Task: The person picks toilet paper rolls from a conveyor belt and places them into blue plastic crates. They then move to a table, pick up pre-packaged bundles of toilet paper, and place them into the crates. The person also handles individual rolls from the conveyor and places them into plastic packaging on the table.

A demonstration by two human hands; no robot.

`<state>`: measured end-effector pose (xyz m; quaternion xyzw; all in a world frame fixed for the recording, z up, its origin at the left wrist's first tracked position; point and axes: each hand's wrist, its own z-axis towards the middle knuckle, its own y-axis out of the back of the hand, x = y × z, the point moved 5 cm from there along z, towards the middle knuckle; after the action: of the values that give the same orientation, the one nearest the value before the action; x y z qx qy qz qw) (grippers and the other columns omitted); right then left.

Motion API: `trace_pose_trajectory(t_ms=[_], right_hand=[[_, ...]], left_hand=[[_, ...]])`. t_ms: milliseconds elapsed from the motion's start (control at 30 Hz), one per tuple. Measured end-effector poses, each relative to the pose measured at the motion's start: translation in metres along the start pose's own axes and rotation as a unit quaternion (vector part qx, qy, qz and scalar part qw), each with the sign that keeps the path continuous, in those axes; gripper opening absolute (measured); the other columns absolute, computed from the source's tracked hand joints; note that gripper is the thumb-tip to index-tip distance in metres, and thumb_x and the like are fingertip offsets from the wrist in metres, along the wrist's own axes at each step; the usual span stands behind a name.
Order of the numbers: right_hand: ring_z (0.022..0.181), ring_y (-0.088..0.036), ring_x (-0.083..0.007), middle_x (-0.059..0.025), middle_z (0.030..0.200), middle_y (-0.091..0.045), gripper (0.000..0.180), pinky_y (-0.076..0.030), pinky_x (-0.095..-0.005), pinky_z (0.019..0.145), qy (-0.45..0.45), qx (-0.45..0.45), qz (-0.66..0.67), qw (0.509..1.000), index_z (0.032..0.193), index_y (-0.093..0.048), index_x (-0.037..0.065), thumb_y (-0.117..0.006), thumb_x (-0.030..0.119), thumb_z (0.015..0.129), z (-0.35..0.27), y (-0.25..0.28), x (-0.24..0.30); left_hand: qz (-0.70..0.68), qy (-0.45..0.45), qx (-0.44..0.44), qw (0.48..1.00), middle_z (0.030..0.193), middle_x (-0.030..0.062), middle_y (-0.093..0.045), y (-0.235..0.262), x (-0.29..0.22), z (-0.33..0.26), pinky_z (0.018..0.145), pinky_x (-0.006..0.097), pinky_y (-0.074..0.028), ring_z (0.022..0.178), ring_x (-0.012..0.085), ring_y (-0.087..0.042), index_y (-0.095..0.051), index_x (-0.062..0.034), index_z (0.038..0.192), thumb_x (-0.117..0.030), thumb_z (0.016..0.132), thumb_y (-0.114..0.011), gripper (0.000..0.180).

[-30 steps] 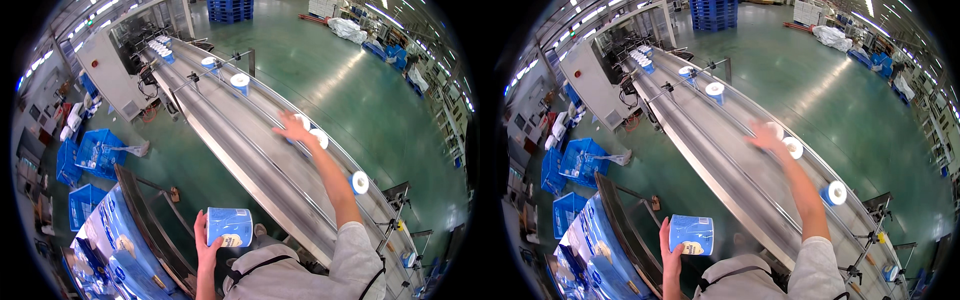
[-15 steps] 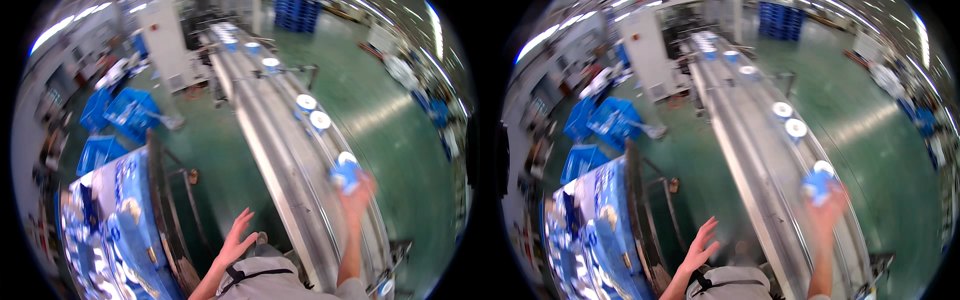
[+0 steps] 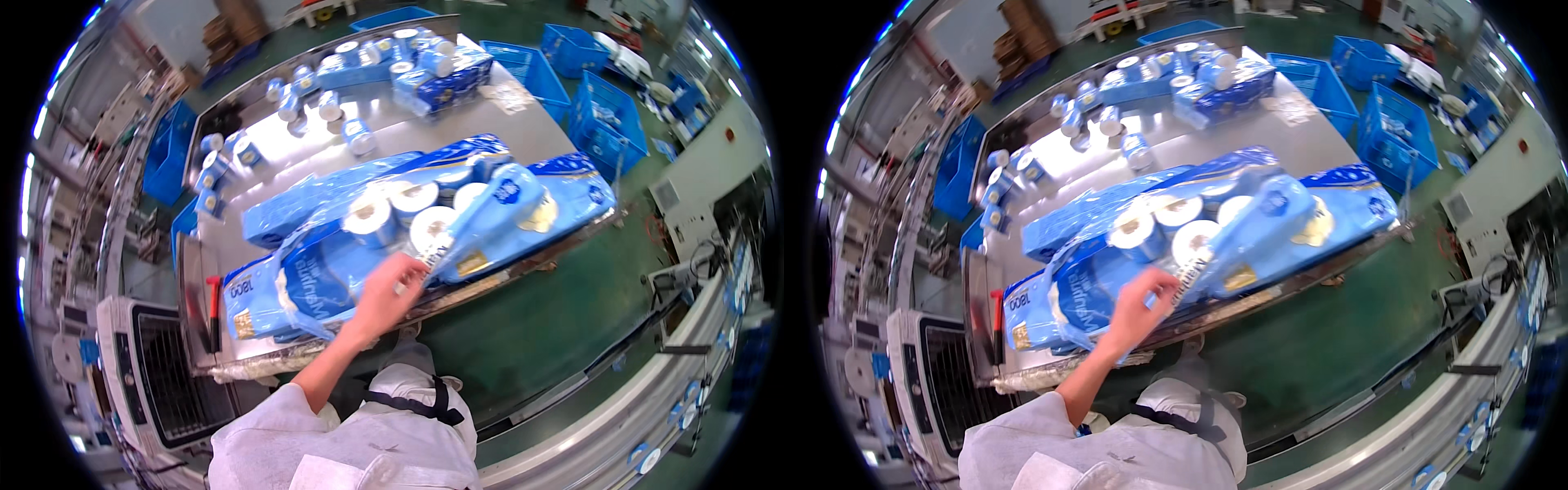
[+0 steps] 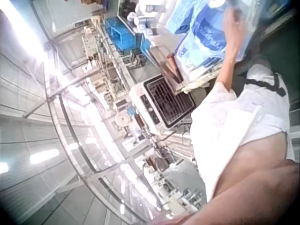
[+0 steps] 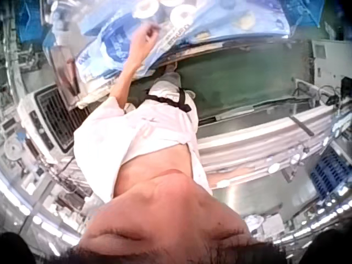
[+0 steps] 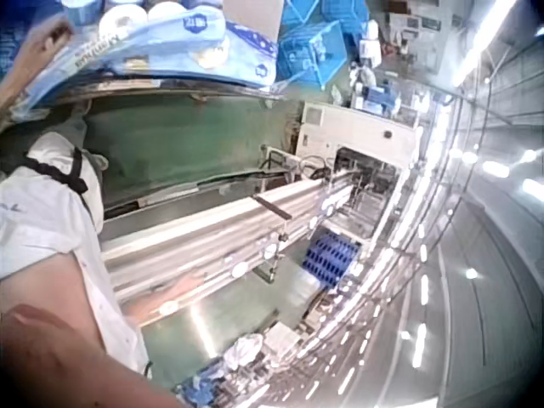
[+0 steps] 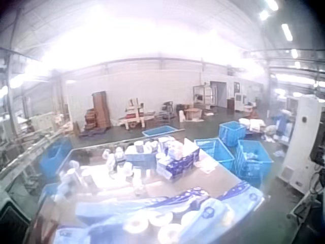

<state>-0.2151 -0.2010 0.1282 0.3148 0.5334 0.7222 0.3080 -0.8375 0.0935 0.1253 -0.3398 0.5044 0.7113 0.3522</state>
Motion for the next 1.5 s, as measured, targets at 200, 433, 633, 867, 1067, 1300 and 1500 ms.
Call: trace_pose_trajectory(t_ms=[200,433,633,867,1067,1300,1500], right_hand=[[0.122,-0.057,-0.0348,-0.0188,0.133,-0.061,0.065,-0.046,-0.0434,0.102,0.344,0.178,0.365,0.846,0.142,-0.051,0.002,-0.074,0.029,0.088,-0.048,-0.010,0.422],[0.140,-0.038,-0.0439,-0.0304,0.141,-0.048,0.106,-0.019,-0.0570,0.121,0.698,0.126,0.149,0.689,0.154,-0.031,0.001,-0.086,0.039,0.071,-0.187,-0.065,0.659],[0.128,-0.042,-0.0428,-0.0256,0.135,-0.043,0.111,-0.026,-0.0601,0.114,0.714,0.143,0.120,0.675,0.155,-0.033,0.014,-0.090,0.028,0.062,-0.218,-0.062,0.632],[0.129,-0.040,-0.0422,-0.0204,0.141,-0.039,0.098,-0.038,-0.0518,0.108,0.459,0.211,0.520,0.689,0.150,-0.043,0.009,-0.091,0.030,0.067,-0.154,0.034,0.545],[0.131,-0.040,-0.0406,-0.0184,0.142,-0.041,0.097,-0.037,-0.0522,0.105,0.274,-0.017,0.346,0.897,0.149,-0.045,0.011,-0.090,0.029,0.064,-0.089,0.033,0.359],[0.134,-0.040,-0.0452,-0.0244,0.144,-0.042,0.088,-0.034,-0.0563,0.109,-0.185,-0.231,0.052,0.954,0.144,-0.049,0.010,-0.088,0.023,0.066,-0.141,0.043,0.041],[0.137,-0.034,-0.0471,-0.0260,0.148,-0.037,0.088,-0.029,-0.0625,0.110,-0.333,-0.178,-0.077,0.923,0.145,-0.047,0.012,-0.085,0.022,0.066,-0.239,0.011,-0.097]], left_hand=[[0.289,0.170,-0.015,0.942,0.114,0.0147,-0.064,0.096,0.120,-0.019,0.087,0.042,-0.054,0.103,0.0321,-0.063,-0.056,-0.0031,0.123,-0.021,0.087,-0.070,0.043],[0.280,0.049,-0.010,0.959,0.148,0.0245,-0.044,0.076,0.141,0.062,0.109,0.047,-0.043,0.134,0.0420,-0.045,-0.031,0.0012,0.151,-0.039,0.070,-0.086,0.106],[0.176,0.097,-0.014,0.979,0.141,0.0239,-0.048,0.078,0.144,0.072,0.111,0.045,-0.040,0.130,0.0395,-0.048,-0.036,0.0001,0.149,-0.036,0.065,-0.090,0.106],[0.112,-0.023,-0.161,0.980,0.150,0.0200,-0.040,0.126,0.071,0.005,0.115,0.047,-0.032,0.140,0.0359,-0.039,-0.035,-0.0026,0.152,-0.053,0.071,-0.080,0.105],[-0.072,-0.155,0.033,0.985,0.151,0.0212,-0.036,-0.050,-0.065,0.032,0.116,0.050,-0.030,0.141,0.0373,-0.036,-0.031,-0.0010,0.153,-0.056,0.066,-0.080,0.114],[-0.246,-0.359,0.473,0.766,0.141,0.0203,-0.040,-0.319,-0.264,-0.162,0.111,0.047,-0.038,0.131,0.0376,-0.043,-0.037,-0.0017,0.145,-0.025,0.060,-0.092,0.104],[-0.286,-0.496,0.589,0.570,0.148,0.0253,-0.037,-0.429,-0.315,-0.367,0.113,0.051,-0.038,0.137,0.0461,-0.038,-0.043,-0.0243,0.152,-0.023,0.062,-0.090,0.101]])
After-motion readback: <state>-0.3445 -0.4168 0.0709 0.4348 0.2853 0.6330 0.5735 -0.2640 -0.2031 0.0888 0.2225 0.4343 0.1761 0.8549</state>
